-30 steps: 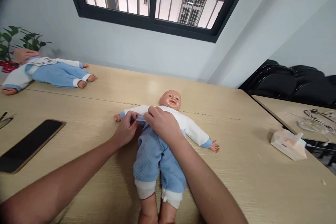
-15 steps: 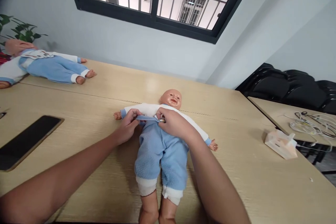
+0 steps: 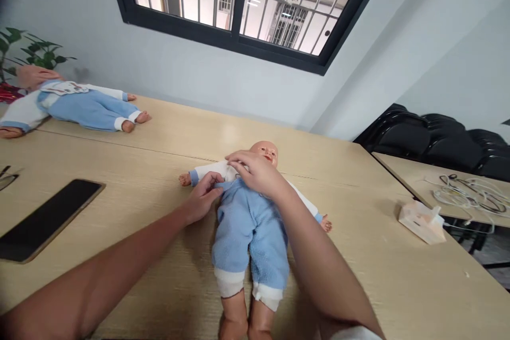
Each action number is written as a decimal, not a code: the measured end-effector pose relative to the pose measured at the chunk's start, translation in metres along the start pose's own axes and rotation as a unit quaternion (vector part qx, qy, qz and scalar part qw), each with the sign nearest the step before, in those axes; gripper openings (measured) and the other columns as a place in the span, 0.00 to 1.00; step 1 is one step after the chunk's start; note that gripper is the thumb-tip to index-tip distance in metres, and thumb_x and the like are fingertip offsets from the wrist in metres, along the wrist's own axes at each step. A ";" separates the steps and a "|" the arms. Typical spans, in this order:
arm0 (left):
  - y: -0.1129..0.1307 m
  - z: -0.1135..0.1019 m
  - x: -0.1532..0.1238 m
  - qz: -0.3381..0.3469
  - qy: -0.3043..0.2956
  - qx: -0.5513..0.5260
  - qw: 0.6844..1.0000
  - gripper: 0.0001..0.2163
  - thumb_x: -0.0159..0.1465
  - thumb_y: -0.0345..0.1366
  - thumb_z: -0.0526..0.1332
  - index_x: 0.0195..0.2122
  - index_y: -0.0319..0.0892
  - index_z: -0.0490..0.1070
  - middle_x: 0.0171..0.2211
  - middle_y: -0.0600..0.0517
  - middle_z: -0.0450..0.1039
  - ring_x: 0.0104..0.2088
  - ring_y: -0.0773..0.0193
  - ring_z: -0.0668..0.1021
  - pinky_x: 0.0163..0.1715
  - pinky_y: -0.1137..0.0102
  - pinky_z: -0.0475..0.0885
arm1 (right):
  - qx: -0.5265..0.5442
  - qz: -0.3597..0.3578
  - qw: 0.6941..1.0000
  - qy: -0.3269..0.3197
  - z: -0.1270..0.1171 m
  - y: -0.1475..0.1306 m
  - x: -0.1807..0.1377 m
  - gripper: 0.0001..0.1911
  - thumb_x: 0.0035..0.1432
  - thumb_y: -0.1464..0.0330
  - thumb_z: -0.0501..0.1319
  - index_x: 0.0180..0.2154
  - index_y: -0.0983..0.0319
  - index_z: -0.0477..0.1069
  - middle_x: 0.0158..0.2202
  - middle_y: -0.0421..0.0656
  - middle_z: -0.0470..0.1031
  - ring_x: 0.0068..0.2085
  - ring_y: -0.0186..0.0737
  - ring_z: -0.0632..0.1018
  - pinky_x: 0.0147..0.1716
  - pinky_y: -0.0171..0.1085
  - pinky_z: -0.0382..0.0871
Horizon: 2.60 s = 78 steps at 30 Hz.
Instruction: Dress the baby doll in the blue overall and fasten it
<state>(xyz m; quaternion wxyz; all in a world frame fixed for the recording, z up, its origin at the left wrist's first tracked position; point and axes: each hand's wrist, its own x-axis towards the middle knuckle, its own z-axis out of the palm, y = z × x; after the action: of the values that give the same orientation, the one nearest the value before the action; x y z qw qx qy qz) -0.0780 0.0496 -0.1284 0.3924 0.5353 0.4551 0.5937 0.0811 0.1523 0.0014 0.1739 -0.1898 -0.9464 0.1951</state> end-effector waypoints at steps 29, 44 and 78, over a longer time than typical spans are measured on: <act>0.007 -0.002 -0.006 0.195 0.218 0.149 0.944 0.05 0.68 0.32 0.56 0.44 0.46 0.64 0.42 0.48 0.71 0.47 0.57 0.75 0.54 0.61 0.70 | -0.098 -0.048 0.979 -0.171 -0.029 0.027 0.029 0.19 0.53 0.79 0.61 0.46 0.61 0.79 0.47 0.49 0.78 0.50 0.46 0.77 0.50 0.42 0.69; -0.003 -0.023 0.010 0.064 0.118 0.070 0.989 0.10 0.69 0.35 0.54 0.49 0.44 0.69 0.47 0.47 0.77 0.49 0.59 0.79 0.53 0.62 0.72 | -0.130 -0.066 0.968 -0.206 -0.002 0.002 0.013 0.26 0.55 0.80 0.59 0.55 0.59 0.75 0.53 0.50 0.76 0.53 0.49 0.76 0.54 0.46 0.67; -0.007 -0.034 0.013 0.064 0.037 0.126 0.989 0.09 0.70 0.40 0.56 0.50 0.46 0.67 0.44 0.48 0.81 0.45 0.55 0.83 0.45 0.63 0.74 | 0.078 0.272 0.936 -0.211 -0.001 -0.034 0.025 0.18 0.59 0.52 0.62 0.29 0.60 0.69 0.24 0.36 0.66 0.25 0.34 0.65 0.26 0.35 0.57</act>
<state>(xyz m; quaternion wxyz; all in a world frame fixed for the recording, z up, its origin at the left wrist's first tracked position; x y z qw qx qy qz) -0.1131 0.0597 -0.1320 0.2666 0.5862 0.5051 0.5747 0.0500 0.1349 0.0237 -0.0757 -0.3801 -0.8555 0.3435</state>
